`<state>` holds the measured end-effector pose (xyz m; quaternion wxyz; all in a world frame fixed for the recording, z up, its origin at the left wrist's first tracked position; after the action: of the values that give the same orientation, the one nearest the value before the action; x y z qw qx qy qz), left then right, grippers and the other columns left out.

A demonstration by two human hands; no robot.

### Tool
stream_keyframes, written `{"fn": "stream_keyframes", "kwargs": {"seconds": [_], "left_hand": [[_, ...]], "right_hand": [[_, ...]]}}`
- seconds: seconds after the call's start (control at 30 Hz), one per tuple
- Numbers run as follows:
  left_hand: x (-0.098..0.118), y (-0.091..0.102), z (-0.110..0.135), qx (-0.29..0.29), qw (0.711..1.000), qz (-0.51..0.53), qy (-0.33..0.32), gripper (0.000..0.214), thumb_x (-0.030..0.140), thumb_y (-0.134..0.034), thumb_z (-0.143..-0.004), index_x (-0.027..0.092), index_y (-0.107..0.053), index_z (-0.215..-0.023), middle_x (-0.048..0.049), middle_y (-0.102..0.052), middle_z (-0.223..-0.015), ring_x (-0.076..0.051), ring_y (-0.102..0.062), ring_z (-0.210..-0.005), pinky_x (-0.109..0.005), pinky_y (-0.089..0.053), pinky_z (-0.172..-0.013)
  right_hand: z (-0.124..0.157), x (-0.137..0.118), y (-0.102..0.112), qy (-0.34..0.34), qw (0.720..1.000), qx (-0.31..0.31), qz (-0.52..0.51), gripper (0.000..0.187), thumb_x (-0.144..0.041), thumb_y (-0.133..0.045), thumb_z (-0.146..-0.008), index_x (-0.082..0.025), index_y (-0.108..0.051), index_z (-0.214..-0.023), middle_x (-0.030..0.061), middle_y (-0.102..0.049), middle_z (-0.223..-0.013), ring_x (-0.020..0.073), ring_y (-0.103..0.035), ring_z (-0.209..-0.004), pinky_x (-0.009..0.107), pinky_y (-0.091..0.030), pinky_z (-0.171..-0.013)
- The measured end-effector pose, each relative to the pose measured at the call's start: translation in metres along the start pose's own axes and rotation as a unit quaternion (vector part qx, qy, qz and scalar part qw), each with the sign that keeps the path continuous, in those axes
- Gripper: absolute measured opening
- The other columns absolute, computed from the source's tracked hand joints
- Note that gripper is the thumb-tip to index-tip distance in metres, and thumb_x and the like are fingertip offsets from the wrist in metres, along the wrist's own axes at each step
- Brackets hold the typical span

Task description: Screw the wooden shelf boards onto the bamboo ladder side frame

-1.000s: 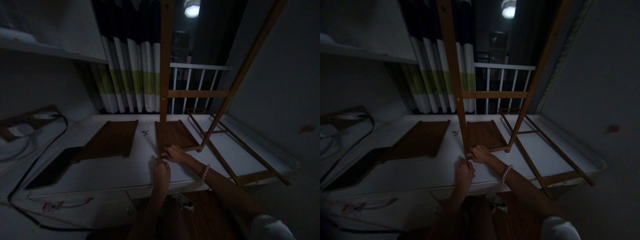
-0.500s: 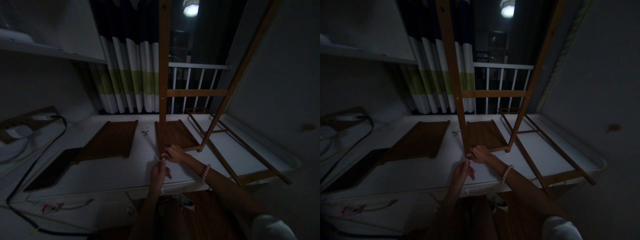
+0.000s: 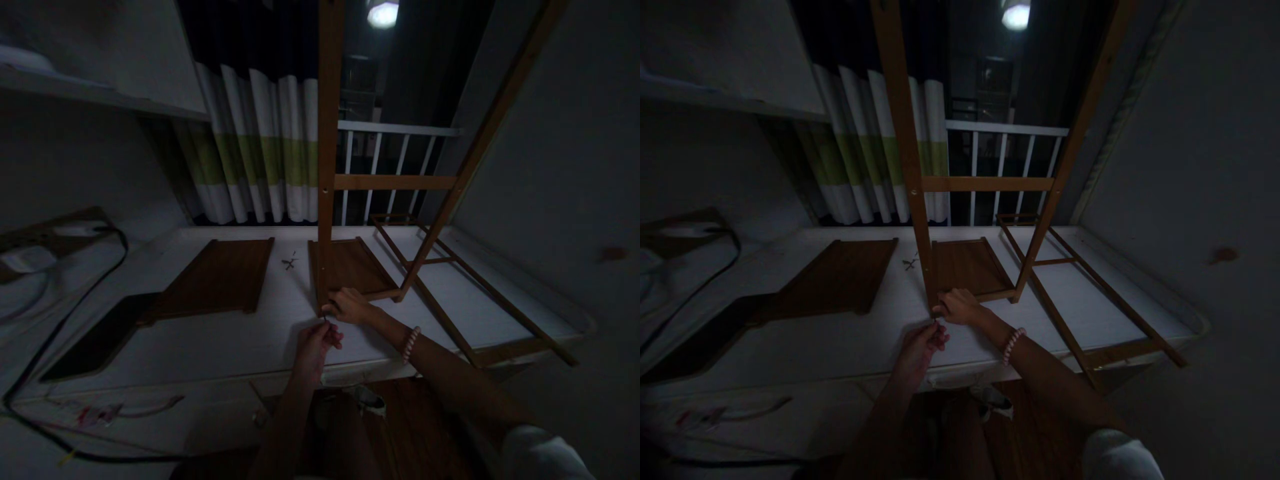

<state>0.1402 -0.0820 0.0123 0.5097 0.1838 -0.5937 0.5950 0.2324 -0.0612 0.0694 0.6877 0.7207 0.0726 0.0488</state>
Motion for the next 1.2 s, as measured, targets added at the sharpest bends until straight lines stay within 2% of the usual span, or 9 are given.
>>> {"fn": "stream_keyframes", "kwargs": {"seconds": [0.13, 0.3, 0.4, 0.5, 0.6, 0.67, 0.77, 0.97, 1.2], "left_hand": [[0.003, -0.001, -0.001, 0.024, 0.992, -0.118, -0.045, 0.02, 0.024, -0.052, -0.061, 0.011, -0.052, -0.046, -0.0008, -0.054, -0.036, -0.012, -0.051, -0.032, -0.027, -0.044, -0.049], [0.007, -0.003, -0.003, 0.06, 0.937, -0.334, -0.078, 0.024, 0.025, -0.042, -0.066, 0.014, -0.046, -0.045, -0.0006, -0.054, -0.036, -0.012, -0.047, -0.024, -0.021, -0.031, -0.031], [0.009, -0.006, -0.003, 0.054, 0.919, -0.377, -0.099, 0.023, 0.025, -0.042, -0.067, 0.014, -0.047, -0.047, 0.0001, -0.055, -0.038, -0.011, -0.045, -0.022, -0.02, -0.028, -0.029], [0.009, -0.004, -0.002, 0.039, 0.947, -0.303, -0.096, 0.022, 0.029, -0.046, -0.067, 0.013, -0.051, -0.053, -0.0009, -0.057, -0.041, -0.012, -0.048, -0.026, -0.022, -0.033, -0.033], [0.0, -0.001, -0.001, -0.004, 0.994, -0.103, -0.033, 0.022, 0.032, -0.051, -0.067, 0.01, -0.055, -0.065, -0.0048, -0.062, -0.051, -0.016, -0.058, -0.043, -0.027, -0.045, -0.051], [-0.007, -0.003, 0.001, -0.045, 0.999, 0.016, 0.011, 0.021, 0.029, -0.054, -0.066, 0.009, -0.057, -0.068, -0.0078, -0.065, -0.061, -0.018, -0.062, -0.057, -0.031, -0.046, -0.066], [-0.013, -0.004, 0.002, -0.068, 0.991, 0.106, 0.045, 0.014, 0.022, -0.058, -0.064, 0.009, -0.06, -0.068, -0.0074, -0.065, -0.068, -0.016, -0.061, -0.065, -0.032, -0.045, -0.073], [-0.016, -0.004, 0.0, -0.054, 0.988, 0.137, 0.052, 0.008, 0.018, -0.062, -0.061, 0.011, -0.06, -0.065, -0.0038, -0.063, -0.067, -0.013, -0.06, -0.066, -0.031, -0.045, -0.073], [-0.007, -0.003, 0.0, -0.036, 0.999, 0.018, -0.003, 0.025, 0.033, -0.065, -0.056, 0.011, -0.053, -0.056, 0.0001, -0.056, -0.049, -0.01, -0.053, -0.042, -0.026, -0.044, -0.054]], "right_hand": [[-0.001, 0.0, -0.001, 0.005, 1.0, -0.008, -0.002, 0.036, -0.04, -0.031, -0.083, -0.016, -0.052, -0.099, 0.01, -0.062, -0.089, 0.02, -0.056, -0.085, 0.025, -0.037, -0.065], [0.0, 0.0, 0.002, 0.005, 1.0, -0.002, 0.0, 0.036, -0.041, -0.03, -0.083, -0.016, -0.054, -0.095, 0.0096, -0.062, -0.086, 0.0198, -0.057, -0.082, 0.025, -0.037, -0.063], [0.001, 0.0, 0.002, 0.001, 1.0, -0.002, 0.0, 0.036, -0.041, -0.03, -0.083, -0.016, -0.054, -0.095, 0.0095, -0.062, -0.085, 0.0197, -0.058, -0.08, 0.024, -0.037, -0.061], [0.0, -0.001, 0.002, 0.001, 1.0, 0.003, 0.0, 0.036, -0.041, -0.031, -0.083, -0.016, -0.053, -0.095, 0.0093, -0.062, -0.085, 0.0195, -0.058, -0.079, 0.024, -0.036, -0.061], [-0.001, -0.001, 0.001, 0.004, 1.0, 0.01, -0.004, 0.035, -0.041, -0.032, -0.083, -0.016, -0.054, -0.094, 0.0092, -0.062, -0.085, 0.0194, -0.057, -0.081, 0.024, -0.036, -0.063], [-0.002, -0.001, 0.0, 0.007, 1.0, 0.011, -0.005, 0.035, -0.041, -0.033, -0.083, -0.016, -0.054, -0.094, 0.0094, -0.062, -0.084, 0.0191, -0.056, -0.082, 0.024, -0.036, -0.064], [-0.003, 0.0, -0.003, 0.01, 1.0, 0.019, -0.002, 0.035, -0.042, -0.033, -0.082, -0.015, -0.054, -0.094, 0.0094, -0.062, -0.084, 0.019, -0.056, -0.082, 0.025, -0.035, -0.065], [-0.004, 0.002, -0.006, 0.006, 1.0, 0.029, 0.003, 0.036, -0.042, -0.032, -0.082, -0.015, -0.054, -0.093, 0.0097, -0.062, -0.084, 0.0196, -0.056, -0.08, 0.025, -0.035, -0.064], [-0.002, 0.0, -0.002, -0.002, 1.0, 0.007, -0.008, 0.033, -0.04, -0.033, -0.083, -0.016, -0.054, -0.094, 0.0092, -0.062, -0.087, 0.0183, -0.056, -0.083, 0.024, -0.034, -0.064]]}}
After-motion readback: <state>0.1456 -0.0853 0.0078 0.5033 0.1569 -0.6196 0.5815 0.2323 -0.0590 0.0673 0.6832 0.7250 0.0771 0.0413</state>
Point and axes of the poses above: each hand's wrist, its own z-axis away from the middle knuckle, its own y-axis out of the back of the hand, x = y × z, the point moved 6 cm from there along -z, towards the middle knuckle
